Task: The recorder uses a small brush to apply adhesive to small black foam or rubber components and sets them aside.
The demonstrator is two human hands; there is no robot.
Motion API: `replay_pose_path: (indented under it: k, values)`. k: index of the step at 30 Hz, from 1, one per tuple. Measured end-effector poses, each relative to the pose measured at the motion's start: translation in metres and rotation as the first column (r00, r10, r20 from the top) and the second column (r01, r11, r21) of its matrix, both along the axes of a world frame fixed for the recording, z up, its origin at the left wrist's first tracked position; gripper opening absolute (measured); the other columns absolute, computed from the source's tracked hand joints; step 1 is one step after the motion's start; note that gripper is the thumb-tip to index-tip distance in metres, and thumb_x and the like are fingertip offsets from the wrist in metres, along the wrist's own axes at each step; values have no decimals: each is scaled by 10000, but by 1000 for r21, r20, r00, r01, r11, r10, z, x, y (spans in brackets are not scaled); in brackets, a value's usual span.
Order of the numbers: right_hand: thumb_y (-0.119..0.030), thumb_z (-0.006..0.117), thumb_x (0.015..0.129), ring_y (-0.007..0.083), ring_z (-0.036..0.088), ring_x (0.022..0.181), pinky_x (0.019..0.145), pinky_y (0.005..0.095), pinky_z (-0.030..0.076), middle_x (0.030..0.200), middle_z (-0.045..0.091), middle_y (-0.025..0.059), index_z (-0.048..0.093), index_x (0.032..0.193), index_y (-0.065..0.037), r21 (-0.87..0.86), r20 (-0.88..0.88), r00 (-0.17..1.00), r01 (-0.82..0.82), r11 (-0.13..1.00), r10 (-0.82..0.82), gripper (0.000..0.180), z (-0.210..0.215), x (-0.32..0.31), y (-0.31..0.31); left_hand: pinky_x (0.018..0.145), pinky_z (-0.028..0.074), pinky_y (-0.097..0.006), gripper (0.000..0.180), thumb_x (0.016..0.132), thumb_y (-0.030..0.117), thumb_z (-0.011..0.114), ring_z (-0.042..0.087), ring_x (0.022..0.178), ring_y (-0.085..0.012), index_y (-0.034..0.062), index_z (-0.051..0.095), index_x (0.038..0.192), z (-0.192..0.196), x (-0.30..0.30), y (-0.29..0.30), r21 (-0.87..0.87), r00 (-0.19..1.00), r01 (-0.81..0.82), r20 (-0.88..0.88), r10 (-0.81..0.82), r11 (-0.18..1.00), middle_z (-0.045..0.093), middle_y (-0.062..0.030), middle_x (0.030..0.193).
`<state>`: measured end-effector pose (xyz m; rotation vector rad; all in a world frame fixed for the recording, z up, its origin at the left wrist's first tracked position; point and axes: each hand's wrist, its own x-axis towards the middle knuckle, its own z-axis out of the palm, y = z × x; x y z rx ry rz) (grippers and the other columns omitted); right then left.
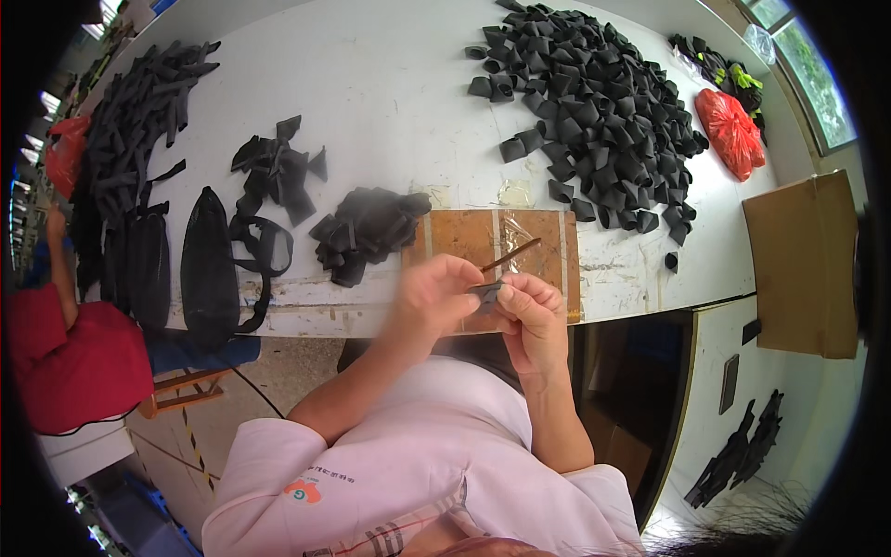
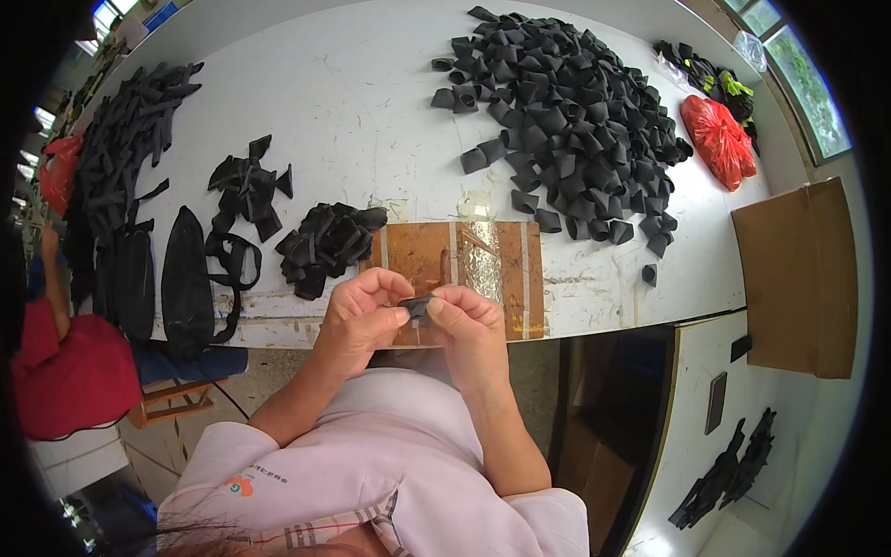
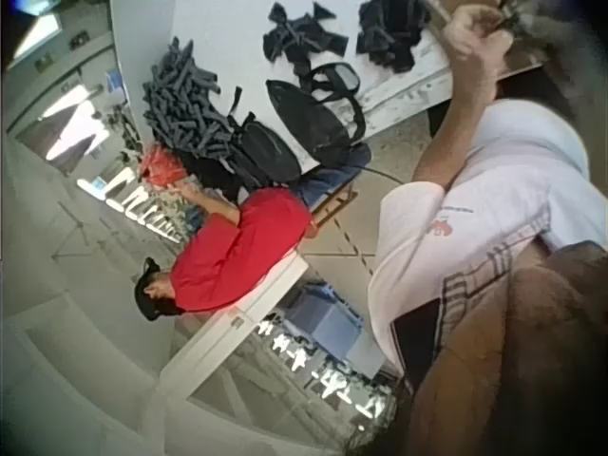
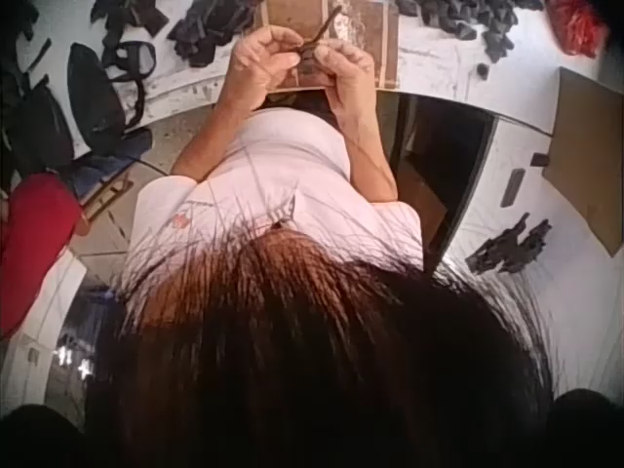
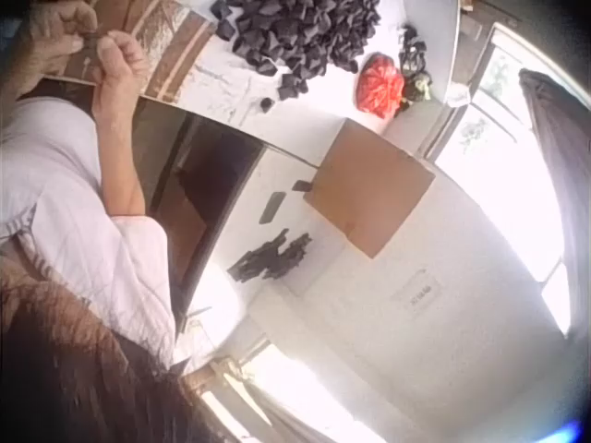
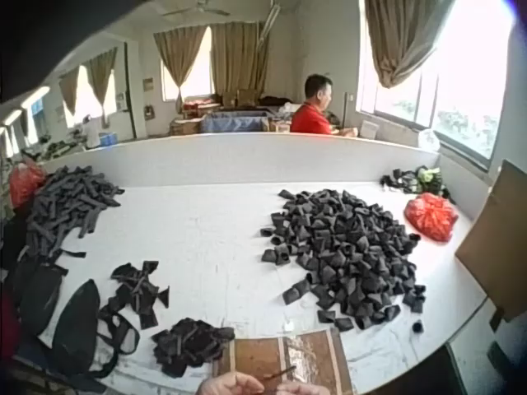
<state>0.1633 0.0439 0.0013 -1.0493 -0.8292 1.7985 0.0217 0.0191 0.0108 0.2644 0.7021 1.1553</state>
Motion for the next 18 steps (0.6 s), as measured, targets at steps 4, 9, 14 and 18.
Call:
replay_pose_path:
  k: [4, 9, 14, 18]
  values:
    - [-160, 557, 827, 34, 344, 536, 478, 174, 287, 683, 469, -38, 548, 775, -39, -202, -596, 802, -183, 962, 28, 132, 10, 3, 3, 376, 276, -152, 121, 739, -86, 495, 397, 477, 19, -26, 527, 839, 12, 22, 3, 442, 681, -117, -616, 396, 889, 556, -27, 728]
    - [-246, 517, 869, -6, 298, 520, 445, 151, 228, 629, 419, -80, 522, 732, -90, 135, -50, 982, -172, 976, 180, 208, 63, 9, 30, 304, 244, -166, 171, 789, -18, 457, 349, 334, -18, -25, 502, 954, 36, 0, 35, 85, 950, -26, 312, -2, 996, 588, -109, 750]
    - [-280, 530, 862, 2, 311, 517, 442, 159, 245, 604, 402, -86, 529, 718, -86, 47, -84, 938, -334, 941, 337, 242, 24, 11, 59, 300, 213, -160, 208, 841, 44, 442, 270, 296, -28, 8, 475, 1044, 8, -5, 39, -51, 900, 26, 436, -1, 998, 581, -113, 790]
    - [-273, 541, 858, 21, 357, 530, 466, 170, 277, 605, 438, -65, 531, 731, -58, 254, 119, 965, -258, 932, 234, 250, 22, 14, 51, 390, 274, -155, 243, 810, 35, 520, 413, 492, -24, 4, 488, 1049, 19, 6, 34, 217, 966, -39, -241, 93, 975, 562, -56, 825]
